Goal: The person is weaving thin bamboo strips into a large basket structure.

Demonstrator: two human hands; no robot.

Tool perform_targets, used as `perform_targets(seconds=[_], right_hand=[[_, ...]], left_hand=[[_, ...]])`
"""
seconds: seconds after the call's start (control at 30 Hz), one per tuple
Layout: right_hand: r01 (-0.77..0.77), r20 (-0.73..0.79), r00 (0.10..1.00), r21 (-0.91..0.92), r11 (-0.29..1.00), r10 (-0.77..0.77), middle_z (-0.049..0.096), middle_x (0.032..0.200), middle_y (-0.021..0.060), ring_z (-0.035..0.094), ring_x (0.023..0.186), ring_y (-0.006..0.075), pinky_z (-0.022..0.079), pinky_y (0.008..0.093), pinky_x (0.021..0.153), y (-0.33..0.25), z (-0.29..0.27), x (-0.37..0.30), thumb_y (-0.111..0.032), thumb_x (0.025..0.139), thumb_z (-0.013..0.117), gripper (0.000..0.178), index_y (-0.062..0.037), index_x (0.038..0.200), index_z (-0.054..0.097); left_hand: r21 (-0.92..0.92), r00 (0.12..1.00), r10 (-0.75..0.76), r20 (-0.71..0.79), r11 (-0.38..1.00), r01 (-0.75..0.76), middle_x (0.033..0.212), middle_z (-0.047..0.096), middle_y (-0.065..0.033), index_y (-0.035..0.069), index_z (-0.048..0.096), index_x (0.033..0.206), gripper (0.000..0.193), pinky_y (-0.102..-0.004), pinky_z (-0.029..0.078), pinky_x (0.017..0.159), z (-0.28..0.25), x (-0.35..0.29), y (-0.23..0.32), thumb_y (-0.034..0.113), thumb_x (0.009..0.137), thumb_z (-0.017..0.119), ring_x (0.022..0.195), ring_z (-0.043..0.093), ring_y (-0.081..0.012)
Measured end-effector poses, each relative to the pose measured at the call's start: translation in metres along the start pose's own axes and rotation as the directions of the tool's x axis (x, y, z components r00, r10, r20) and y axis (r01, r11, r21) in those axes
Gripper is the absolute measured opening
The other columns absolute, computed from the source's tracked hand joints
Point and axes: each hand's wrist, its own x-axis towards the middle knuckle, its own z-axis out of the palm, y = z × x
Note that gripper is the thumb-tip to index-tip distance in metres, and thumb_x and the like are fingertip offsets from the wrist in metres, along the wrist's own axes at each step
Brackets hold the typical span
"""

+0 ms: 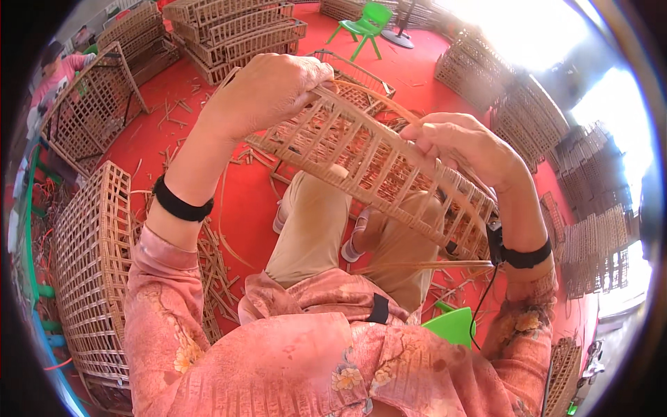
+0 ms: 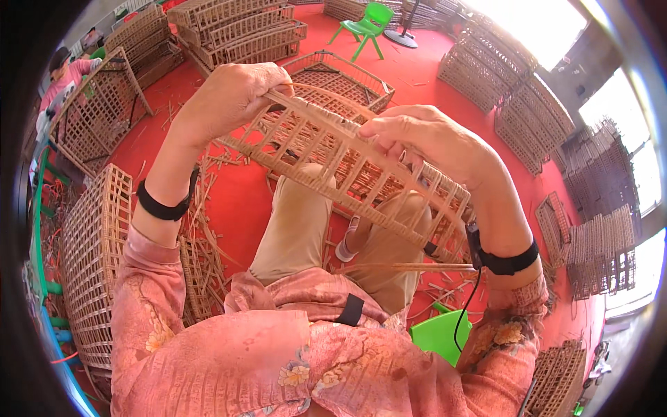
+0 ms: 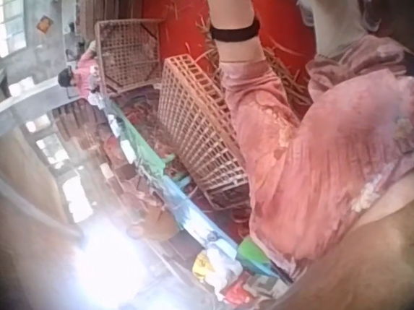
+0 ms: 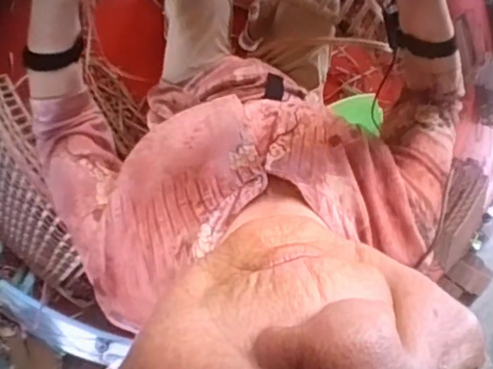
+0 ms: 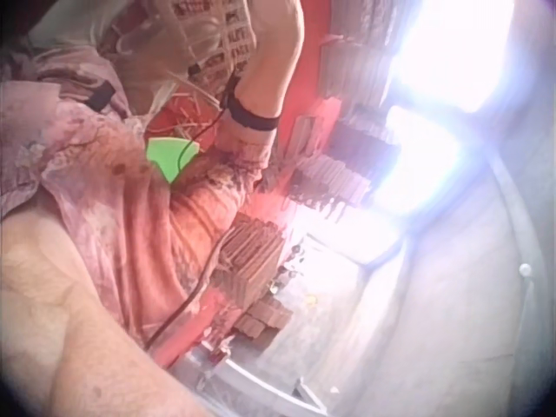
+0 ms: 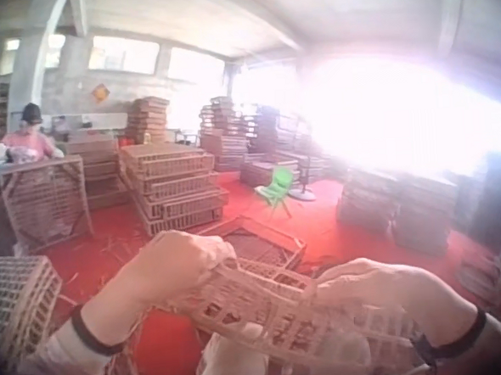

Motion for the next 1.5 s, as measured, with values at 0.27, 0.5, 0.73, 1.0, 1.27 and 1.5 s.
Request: perform_targets(seconds=[0.27,0.5,0.73,1.0,1.27,1.5], right_hand=[[-0.134,-0.045,0.988,0.209,0.969,0.146,0.067,0.079,0.0007,0.061,0.072,0.0074,0.044,0.0219,0.06,0.009,-0.005,0.018,-0.024,0.097,0.062,0.024,-0.0022,0.101,0.071],[-0.15,-0.022,0.987,0.19,0.97,0.157,0.071,0.083,0.0068,0.069,0.074,0.0137,0.053,0.0253,0.067,0.008,0.035,0.036,-0.019,0.092,0.069,0.02,0.0007,0.098,0.067],[-0.031,-0.003,1.0,-0.005,1.0,0.03,0.071,0.085,0.0047,0.066,0.076,0.0092,0.053,0.0252,0.067,-0.005,0.043,0.033,-0.013,0.091,0.067,0.019,0.0004,0.105,0.066],[-0.041,0.075,0.996,-0.102,0.994,0.049,0.069,0.104,0.0092,0.065,0.093,0.0132,0.052,0.0278,0.084,0.008,-0.001,0.004,-0.005,0.087,0.067,0.041,0.0038,0.125,0.056],[-0.291,-0.251,0.935,-0.145,0.946,0.25,0.07,0.098,0.0035,0.066,0.092,0.011,0.054,0.0271,0.084,0.067,-0.09,-0.097,0.002,0.085,0.071,0.023,0.0015,0.107,0.066],[-0.345,-0.207,0.918,0.01,0.939,0.339,0.07,0.082,0.0031,0.067,0.075,0.0118,0.055,0.0273,0.071,0.09,-0.085,-0.132,-0.007,0.092,0.067,0.015,0.0005,0.104,0.069]], left_hand=[[-0.1,0.999,-0.021,-0.031,0.995,0.018,0.091,0.068,-0.0114,0.004,0.065,0.1,0.017,-0.0415,0.054,0.071,0.002,-0.015,-0.006,0.015,0.088,0.064,0.081,0.067,-0.0341],[0.026,0.993,-0.086,-0.08,0.996,0.088,0.098,0.069,-0.0112,0.005,0.064,0.105,0.022,-0.043,0.055,0.074,-0.007,-0.033,-0.02,0.006,0.084,0.063,0.088,0.068,-0.0338],[0.087,0.982,-0.164,-0.09,0.981,0.172,0.109,0.069,-0.0126,0.01,0.061,0.118,0.035,-0.043,0.055,0.08,-0.017,-0.052,-0.033,0.002,0.084,0.057,0.1,0.067,-0.0342],[0.089,0.98,-0.156,-0.12,0.982,0.167,0.113,0.068,-0.0111,0.012,0.059,0.12,0.024,-0.0423,0.054,0.082,-0.014,-0.061,-0.038,0.015,0.097,0.054,0.101,0.066,-0.0353],[-0.056,0.963,-0.246,-0.112,0.969,0.241,0.113,0.068,-0.0159,0.014,0.058,0.125,0.025,-0.0416,0.054,0.08,0.003,-0.06,-0.056,0.014,0.101,0.052,0.102,0.068,-0.0348],[-0.124,0.933,-0.345,-0.101,0.935,0.333,0.116,0.069,-0.0139,0.014,0.058,0.126,0.024,-0.0412,0.055,0.082,0.001,-0.058,-0.051,0.02,0.104,0.051,0.103,0.068,-0.0348]])
